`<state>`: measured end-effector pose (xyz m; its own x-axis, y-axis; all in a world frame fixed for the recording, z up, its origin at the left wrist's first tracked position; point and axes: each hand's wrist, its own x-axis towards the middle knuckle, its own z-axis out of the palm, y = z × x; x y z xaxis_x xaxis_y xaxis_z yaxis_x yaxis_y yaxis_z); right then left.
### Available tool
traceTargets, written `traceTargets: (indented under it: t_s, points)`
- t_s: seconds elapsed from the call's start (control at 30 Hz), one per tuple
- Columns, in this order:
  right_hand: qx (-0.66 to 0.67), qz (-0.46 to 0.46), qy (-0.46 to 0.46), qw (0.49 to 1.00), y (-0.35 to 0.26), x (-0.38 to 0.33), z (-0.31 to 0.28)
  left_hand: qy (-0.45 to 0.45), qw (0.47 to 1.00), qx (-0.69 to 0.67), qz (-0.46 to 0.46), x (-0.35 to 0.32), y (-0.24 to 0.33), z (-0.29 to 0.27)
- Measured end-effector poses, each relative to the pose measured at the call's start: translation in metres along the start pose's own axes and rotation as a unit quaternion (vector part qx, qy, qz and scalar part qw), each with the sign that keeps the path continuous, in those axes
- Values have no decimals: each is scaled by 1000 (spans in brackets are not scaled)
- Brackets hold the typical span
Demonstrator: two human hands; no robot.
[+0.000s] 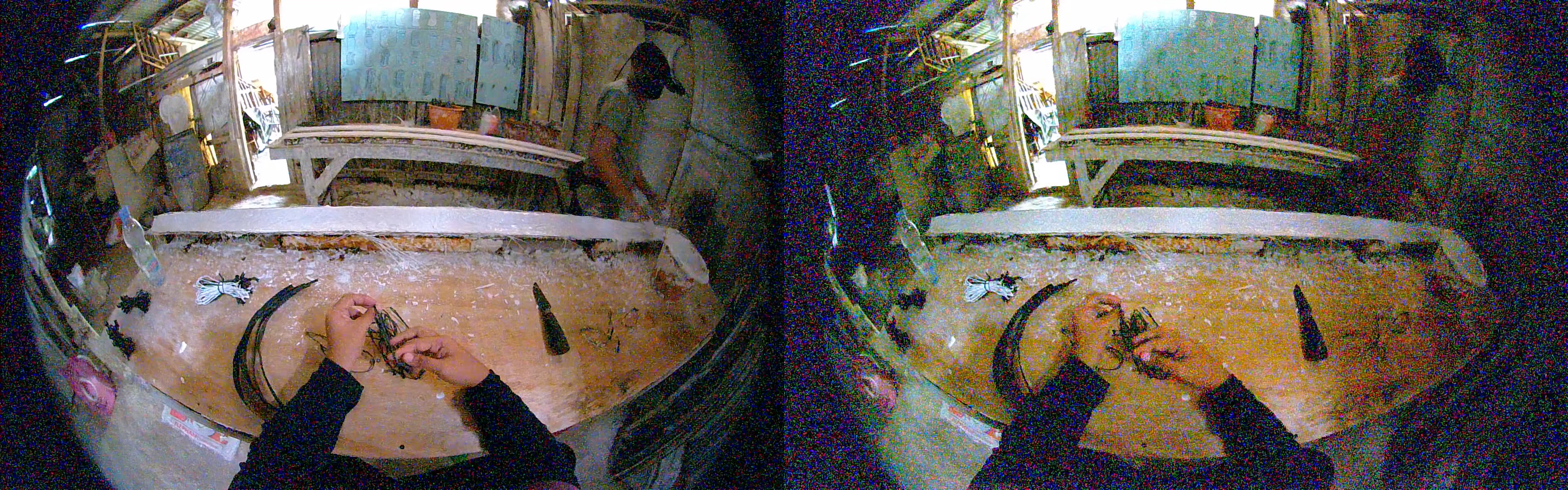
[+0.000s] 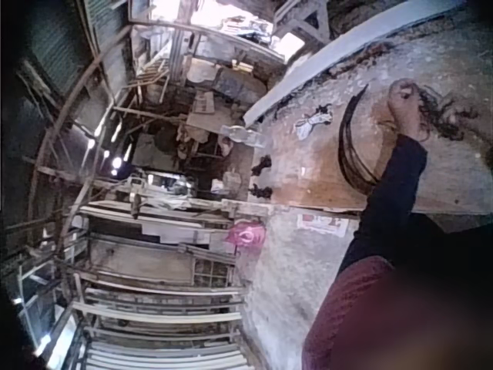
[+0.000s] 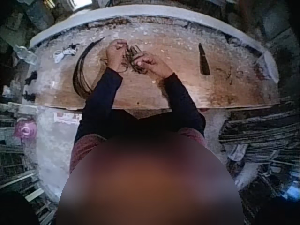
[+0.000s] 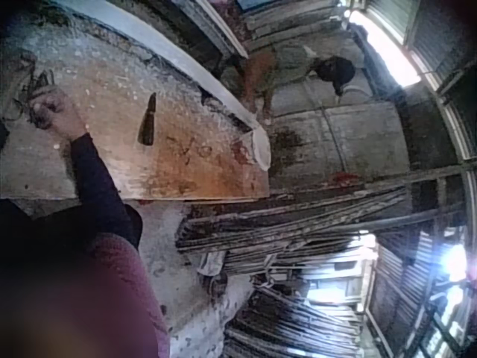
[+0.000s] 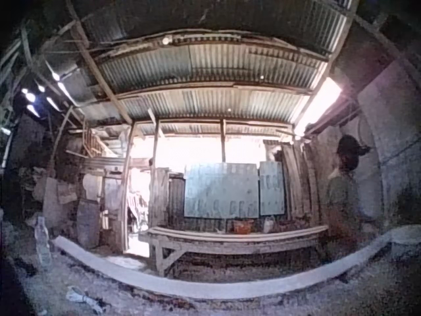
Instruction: The person handles multiple black cables on a wooden workbench, repeatedly picking up, separating, and arranging them. A coworker in the background wipes a long white object on a separate bench.
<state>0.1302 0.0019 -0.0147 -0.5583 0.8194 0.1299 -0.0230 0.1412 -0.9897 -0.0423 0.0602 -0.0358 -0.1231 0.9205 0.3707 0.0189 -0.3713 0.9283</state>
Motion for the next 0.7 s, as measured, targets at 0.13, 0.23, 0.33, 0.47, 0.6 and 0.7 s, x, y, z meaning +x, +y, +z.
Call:
traceTargets:
  t_s: [0.13,0.23,0.33,0.47,0.6,0.7]
  points:
    - [3,-48,-17,999,7,2,-1,-20,999,30,25,-1,-7,1]
    - [-9,-61,-23,998,10,1,-4,-48,999,13,-3,-1,-10,1]
    - [-98,-89,-30,991,8,2,-5,-74,996,-22,-35,-2,-11,3]
    - [-95,-106,-20,990,1,2,-1,-118,988,-79,-67,-5,-5,5]
    - [35,19,51,998,-6,-6,5,-179,970,-87,-136,-6,6,1]
    - [-66,-71,130,987,-8,-4,4,-241,960,-86,-114,-6,8,4]
